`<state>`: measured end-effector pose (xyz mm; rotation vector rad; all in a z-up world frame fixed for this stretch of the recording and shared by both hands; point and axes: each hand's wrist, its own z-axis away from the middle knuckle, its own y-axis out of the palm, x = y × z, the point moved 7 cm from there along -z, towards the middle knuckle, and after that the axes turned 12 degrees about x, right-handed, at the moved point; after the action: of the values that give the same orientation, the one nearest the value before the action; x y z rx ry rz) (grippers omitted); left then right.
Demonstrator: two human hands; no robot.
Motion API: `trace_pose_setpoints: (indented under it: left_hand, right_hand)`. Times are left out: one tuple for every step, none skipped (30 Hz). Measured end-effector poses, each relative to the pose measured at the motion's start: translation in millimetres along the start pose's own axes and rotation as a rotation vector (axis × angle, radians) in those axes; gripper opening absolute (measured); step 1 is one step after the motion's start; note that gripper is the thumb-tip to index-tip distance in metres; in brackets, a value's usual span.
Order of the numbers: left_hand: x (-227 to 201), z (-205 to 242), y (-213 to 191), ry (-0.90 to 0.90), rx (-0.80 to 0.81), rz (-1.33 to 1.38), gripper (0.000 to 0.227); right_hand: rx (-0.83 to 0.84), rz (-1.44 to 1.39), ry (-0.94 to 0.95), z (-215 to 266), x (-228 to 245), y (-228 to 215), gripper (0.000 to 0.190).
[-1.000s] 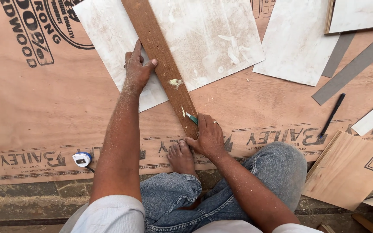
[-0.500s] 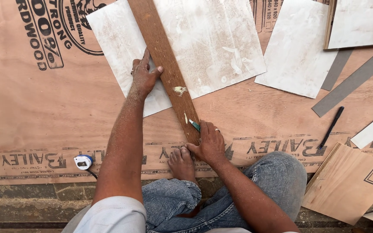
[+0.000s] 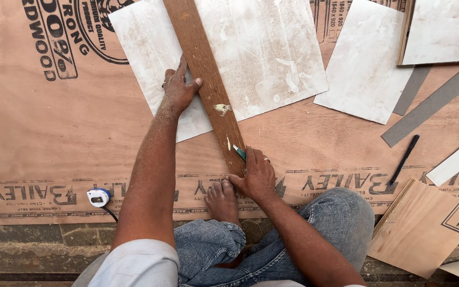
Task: Measure and cut ceramic or laminate tiles using a hand tool and straight edge.
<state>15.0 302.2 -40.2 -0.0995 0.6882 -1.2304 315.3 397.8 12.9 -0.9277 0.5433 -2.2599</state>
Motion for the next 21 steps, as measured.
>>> trace_pose_setpoints:
  left_hand:
    - [1, -1, 0, 0.000, 0.003, 0.000, 0.085]
    - [2, -2, 1, 0.001, -0.001, -0.002, 0.085]
    - [4, -3, 2, 0.000, -0.003, -0.005, 0.084]
    - [4, -2, 2, -0.001, 0.003, -0.005, 0.084]
    - [2, -2, 2, 0.012, 0.001, -0.001, 0.084]
    - [0, -1, 1, 0.024, -0.001, 0.003, 0.084]
    - [0, -2, 2, 0.026, 0.003, 0.002, 0.084]
    - [1, -3, 3, 0.010, 0.004, 0.019, 0.084]
    - [3, -4, 2, -0.007, 0.003, 0.037, 0.083]
    - [1, -1, 3, -0.007, 0.003, 0.036, 0.083]
    - [-1, 1, 3, -0.002, 0.012, 0.082, 0.083]
    - [-4, 6, 2, 0.002, 0.020, 0.128, 0.084]
    - [3, 6, 7, 0.020, -0.019, 0.126, 0.084]
    - [10, 7, 14, 0.007, 0.006, 0.102, 0.084]
    - [6, -2, 9, 0.015, 0.005, 0.084, 0.084]
    - [2, -7, -5, 0.054, -0.060, 0.088, 0.084]
    - [6, -8, 0, 0.043, -0.038, 0.038, 0.086]
    - [11, -12, 6, 0.030, -0.018, -0.011, 0.088]
    - [2, -6, -4, 0.050, -0.051, -0.006, 0.088]
    - [-4, -1, -10, 0.039, -0.050, 0.009, 0.088]
    - [-6, 6, -5, 0.020, -0.028, 0.022, 0.088]
  right_hand:
    - [0.001, 0.000, 0.003, 0, 0, 0, 0.111]
    - [-0.006, 0.003, -0.004, -1, 0, 0, 0.111]
    - [-0.012, 0.006, -0.009, 0, 0, 0, 0.111]
    - [-0.009, 0.005, -0.005, 1, 1, -2, 0.111]
    - [0.011, -0.014, 0.010, 2, 1, -2, 0.111]
    - [0.031, -0.032, 0.026, 2, 1, -3, 0.111]
    - [0.031, -0.033, 0.029, 2, 0, -2, 0.111]
    - [0.022, -0.031, 0.021, 2, 0, -2, 0.110]
    - [0.014, -0.029, 0.009, 1, 0, -2, 0.109]
    - [0.014, -0.029, 0.009, 3, -1, 0, 0.109]
    - [-0.002, -0.024, -0.002, 4, 0, -1, 0.109]
    - [-0.018, -0.018, -0.014, 7, 2, -2, 0.109]
    - [-0.044, -0.014, -0.047, 11, 5, -3, 0.109]
    - [-0.023, -0.026, -0.007, 15, 5, -1, 0.106]
    - [-0.027, -0.027, 0.013, 5, 5, -9, 0.104]
    - [-0.079, -0.010, -0.039, -1, 14, -17, 0.104]
    - [-0.079, -0.020, -0.026, 6, 14, -16, 0.104]
    - [-0.079, -0.029, -0.014, 11, 12, -12, 0.104]
    - [-0.105, -0.018, -0.040, 10, 16, -17, 0.104]
    - [-0.067, -0.035, -0.013, 6, 16, -17, 0.104]
    - [-0.016, -0.056, 0.031, 11, 12, -12, 0.104]
